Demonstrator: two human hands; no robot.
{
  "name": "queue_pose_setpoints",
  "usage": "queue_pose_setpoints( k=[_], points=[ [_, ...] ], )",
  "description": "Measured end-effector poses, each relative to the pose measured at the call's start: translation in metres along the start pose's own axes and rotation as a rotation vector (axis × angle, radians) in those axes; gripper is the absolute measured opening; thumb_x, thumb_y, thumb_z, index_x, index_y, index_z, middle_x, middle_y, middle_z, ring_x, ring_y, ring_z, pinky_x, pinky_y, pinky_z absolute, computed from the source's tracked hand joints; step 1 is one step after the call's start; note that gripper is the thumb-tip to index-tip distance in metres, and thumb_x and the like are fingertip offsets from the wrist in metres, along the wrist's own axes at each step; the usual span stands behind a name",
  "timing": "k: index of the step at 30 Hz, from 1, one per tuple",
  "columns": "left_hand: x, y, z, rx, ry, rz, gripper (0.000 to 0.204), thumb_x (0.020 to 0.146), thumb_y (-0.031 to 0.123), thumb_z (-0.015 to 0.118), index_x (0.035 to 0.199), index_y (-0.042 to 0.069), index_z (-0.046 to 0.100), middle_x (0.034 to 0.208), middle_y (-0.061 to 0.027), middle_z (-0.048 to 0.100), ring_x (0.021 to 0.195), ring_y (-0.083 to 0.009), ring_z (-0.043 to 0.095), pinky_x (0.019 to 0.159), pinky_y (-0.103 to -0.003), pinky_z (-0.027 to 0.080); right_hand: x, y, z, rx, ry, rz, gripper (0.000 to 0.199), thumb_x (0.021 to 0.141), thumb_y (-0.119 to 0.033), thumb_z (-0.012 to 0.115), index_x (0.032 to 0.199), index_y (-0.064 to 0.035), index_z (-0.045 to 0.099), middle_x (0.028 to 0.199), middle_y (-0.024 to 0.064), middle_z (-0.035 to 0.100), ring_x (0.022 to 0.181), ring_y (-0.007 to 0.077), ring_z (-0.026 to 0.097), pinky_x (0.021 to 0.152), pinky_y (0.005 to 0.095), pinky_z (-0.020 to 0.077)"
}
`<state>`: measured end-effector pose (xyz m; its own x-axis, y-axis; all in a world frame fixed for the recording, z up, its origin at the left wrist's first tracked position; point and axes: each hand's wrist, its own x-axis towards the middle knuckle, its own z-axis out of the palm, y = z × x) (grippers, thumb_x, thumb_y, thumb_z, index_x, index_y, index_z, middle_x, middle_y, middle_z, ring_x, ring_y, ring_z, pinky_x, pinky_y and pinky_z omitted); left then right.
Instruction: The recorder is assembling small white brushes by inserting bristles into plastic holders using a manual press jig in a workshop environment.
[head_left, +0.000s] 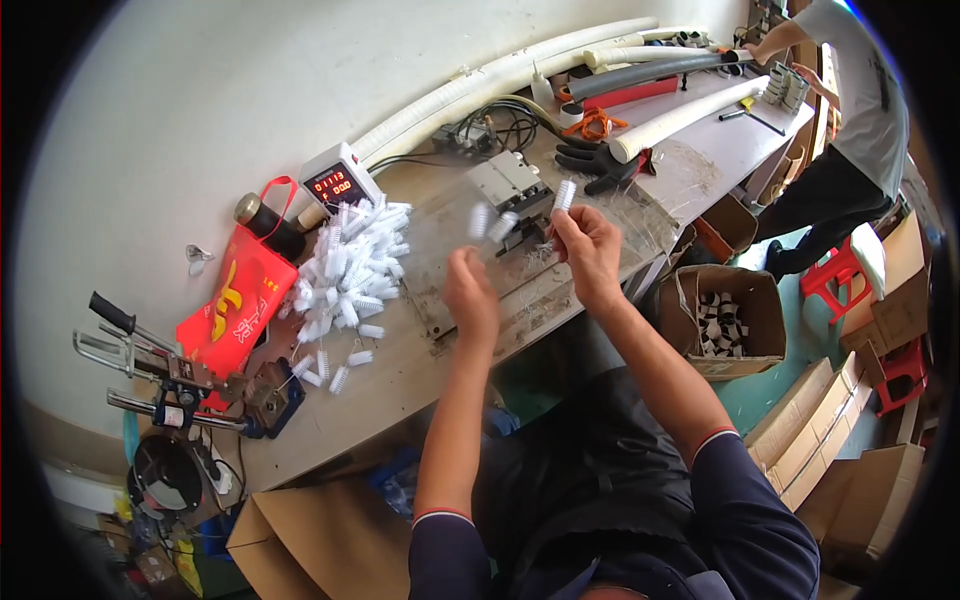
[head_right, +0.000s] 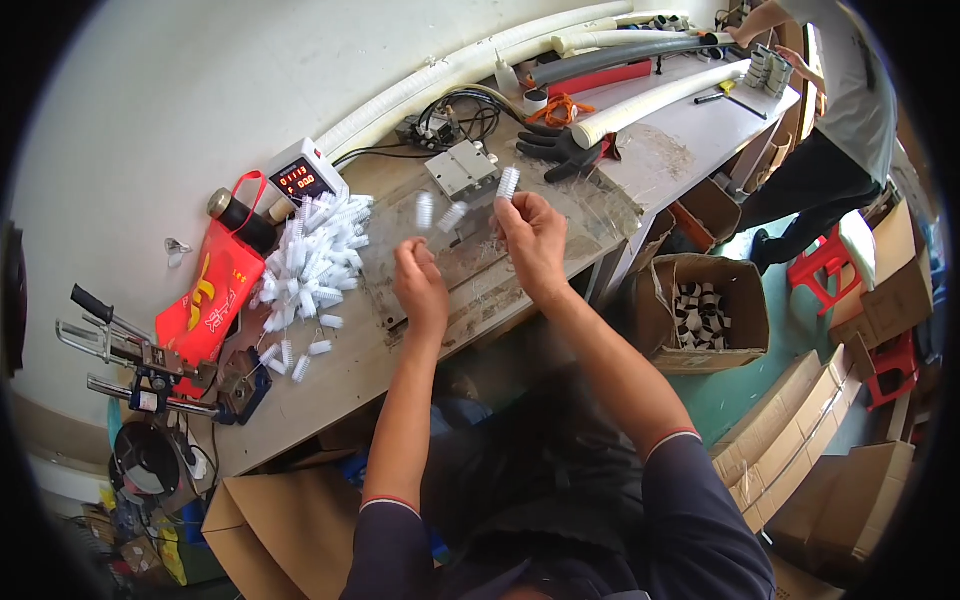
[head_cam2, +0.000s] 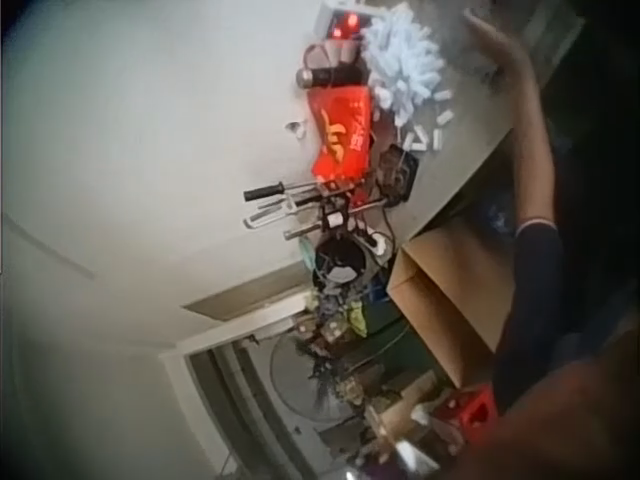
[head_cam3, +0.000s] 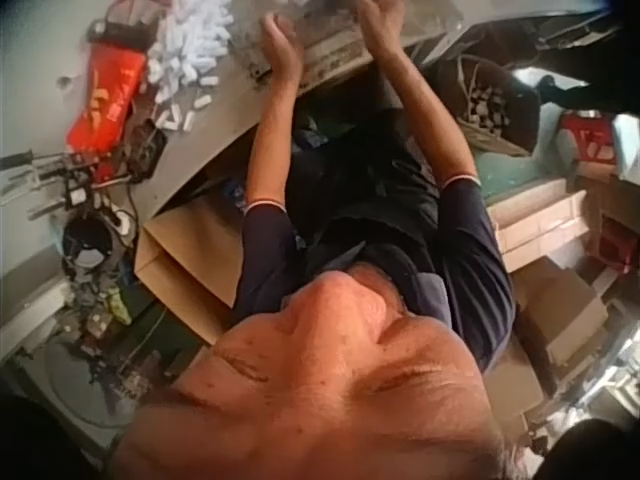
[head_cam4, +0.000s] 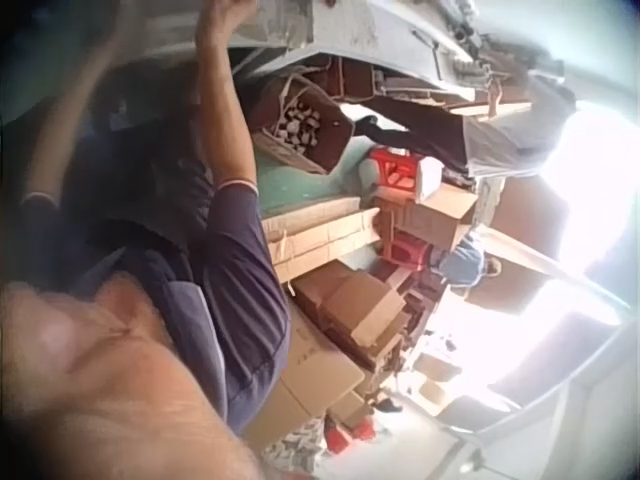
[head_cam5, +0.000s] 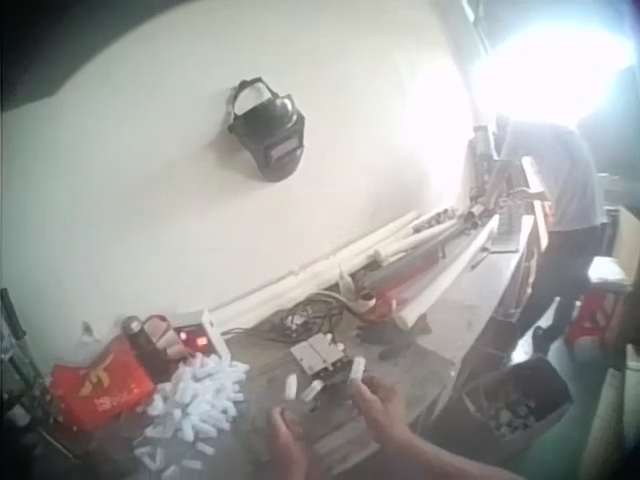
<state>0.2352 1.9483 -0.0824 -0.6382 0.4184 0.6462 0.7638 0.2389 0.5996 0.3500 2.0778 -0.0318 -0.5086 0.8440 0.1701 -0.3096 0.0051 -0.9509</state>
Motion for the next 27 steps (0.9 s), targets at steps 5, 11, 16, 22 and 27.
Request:
queue_pose_setpoints(
  k=[5,11,16,22,27],
  points=[
    [0.01,-0.007,-0.001,-0.413,0.154,-0.387,0.02,0.106,0.005,0.051,0.124,0.001,0.059,0.086,-0.0066,0.065,0.064,-0.0128,0.063,0.057,-0.029,0.055,0.003,0.022,-0.028,-0.556,-0.293,0.059,0.023,0.091,-0.02,0.07,0.081,0.0012,0.07,0.064,0.0027,0.065,0.055,0.0081,0.059,0.052,0.0264,0.0459],
    [0.01,-0.02,-0.001,0.033,0.181,-0.093,0.025,0.098,0.003,0.057,0.122,0.004,0.066,0.092,-0.0092,0.073,0.086,-0.0288,0.065,0.08,-0.042,0.052,0.014,0.042,-0.021,-0.765,-0.223,0.03,0.026,0.084,-0.024,0.068,0.079,0.0008,0.073,0.064,0.0118,0.069,0.06,0.0219,0.067,0.063,0.037,0.0532],
    [0.008,-0.026,0.002,0.077,0.089,-0.125,0.022,0.1,0.003,0.056,0.119,0.005,0.066,0.096,-0.0098,0.072,0.095,-0.0299,0.066,0.086,-0.043,0.051,0.022,0.041,-0.011,-0.884,-0.163,0.023,0.024,0.08,-0.025,0.066,0.08,-0.0028,0.074,0.071,0.0184,0.07,0.072,0.0343,0.071,0.073,0.044,0.055],
    [0.011,-0.02,0.003,-0.013,0.116,-0.265,0.019,0.101,0.003,0.053,0.115,0.004,0.065,0.094,-0.0114,0.071,0.087,-0.0296,0.067,0.08,-0.043,0.052,0.028,0.037,-0.003,-0.929,-0.153,0.098,0.023,0.079,-0.026,0.066,0.079,-0.0034,0.074,0.073,0.0177,0.071,0.073,0.0349,0.071,0.073,0.0439,0.0552],
    [0.011,-0.021,0.002,-0.087,0.117,-0.268,0.02,0.101,0.002,0.052,0.116,0.004,0.065,0.092,-0.0119,0.07,0.078,-0.0299,0.068,0.073,-0.042,0.053,0.031,0.041,-0.004,-0.924,-0.142,0.07,0.023,0.078,-0.025,0.066,0.078,-0.0036,0.074,0.073,0.018,0.07,0.073,0.0358,0.07,0.071,0.0451,0.0543]
  ],
)
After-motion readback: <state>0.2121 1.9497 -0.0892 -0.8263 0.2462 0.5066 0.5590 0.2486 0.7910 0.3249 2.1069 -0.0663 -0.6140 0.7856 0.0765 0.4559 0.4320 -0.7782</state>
